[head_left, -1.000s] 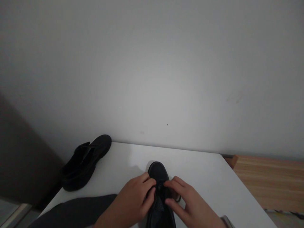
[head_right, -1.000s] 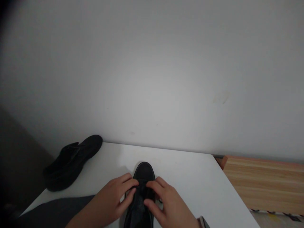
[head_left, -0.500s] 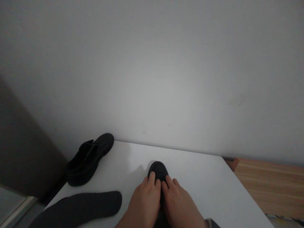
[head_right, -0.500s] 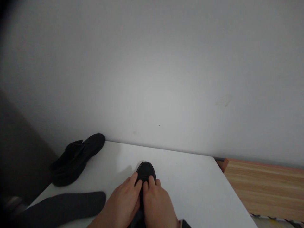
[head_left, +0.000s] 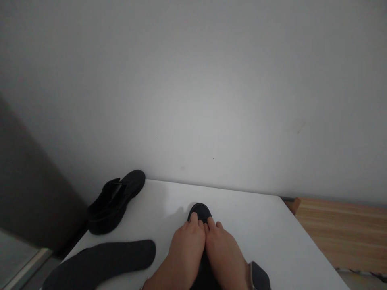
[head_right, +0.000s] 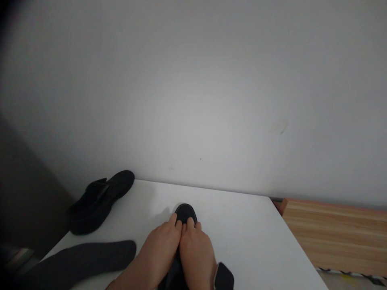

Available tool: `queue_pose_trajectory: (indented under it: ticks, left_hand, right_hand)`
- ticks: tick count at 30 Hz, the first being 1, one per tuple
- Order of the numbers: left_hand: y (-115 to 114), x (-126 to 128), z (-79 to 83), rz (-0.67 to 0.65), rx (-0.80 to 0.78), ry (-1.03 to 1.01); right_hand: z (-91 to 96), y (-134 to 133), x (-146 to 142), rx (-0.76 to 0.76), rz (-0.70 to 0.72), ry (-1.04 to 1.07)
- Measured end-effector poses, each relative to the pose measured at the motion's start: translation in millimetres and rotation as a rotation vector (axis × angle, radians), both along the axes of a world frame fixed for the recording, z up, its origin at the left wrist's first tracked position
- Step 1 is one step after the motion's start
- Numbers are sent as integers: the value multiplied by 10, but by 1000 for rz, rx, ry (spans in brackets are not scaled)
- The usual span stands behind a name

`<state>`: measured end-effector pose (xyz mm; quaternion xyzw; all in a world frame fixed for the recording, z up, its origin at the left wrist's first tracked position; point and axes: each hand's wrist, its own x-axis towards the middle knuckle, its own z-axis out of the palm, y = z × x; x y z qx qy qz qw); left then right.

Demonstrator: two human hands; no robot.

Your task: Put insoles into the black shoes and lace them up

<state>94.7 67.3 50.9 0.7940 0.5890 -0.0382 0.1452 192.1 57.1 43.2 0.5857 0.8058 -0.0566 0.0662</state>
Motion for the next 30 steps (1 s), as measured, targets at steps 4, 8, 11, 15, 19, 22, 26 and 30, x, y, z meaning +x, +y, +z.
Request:
queue_pose_trajectory:
  ticks: [4,8,11,15,19,22,26,30]
  left_hand:
    - [29,-6,-10,4,27,3]
    - [14,-15,9,9,54,6]
    - [-24,-34,12,12,96,12]
    - [-73,-84,-48,2,214,-60]
    - [-114,-147,-109,10,310,-372]
    - [-157,-194,-70,17,334,-657]
    - [-250,-257,110,38,210,-996]
    - [-378,-379,331,100,198,-1264]
  right_hand:
    - [-107,13,13,47,-13,4]
    - [-155,-7,63,83,-1,26]
    - [-146,-30,111,87,-20,60]
    - [-182,-50,179,160,-55,178]
    - [-261,-62,253,209,-54,506]
    - [-256,-82,298,224,-39,800]
    - [-114,-155,331,157,-54,1138]
    - [121,-291,379,212,12,1440]
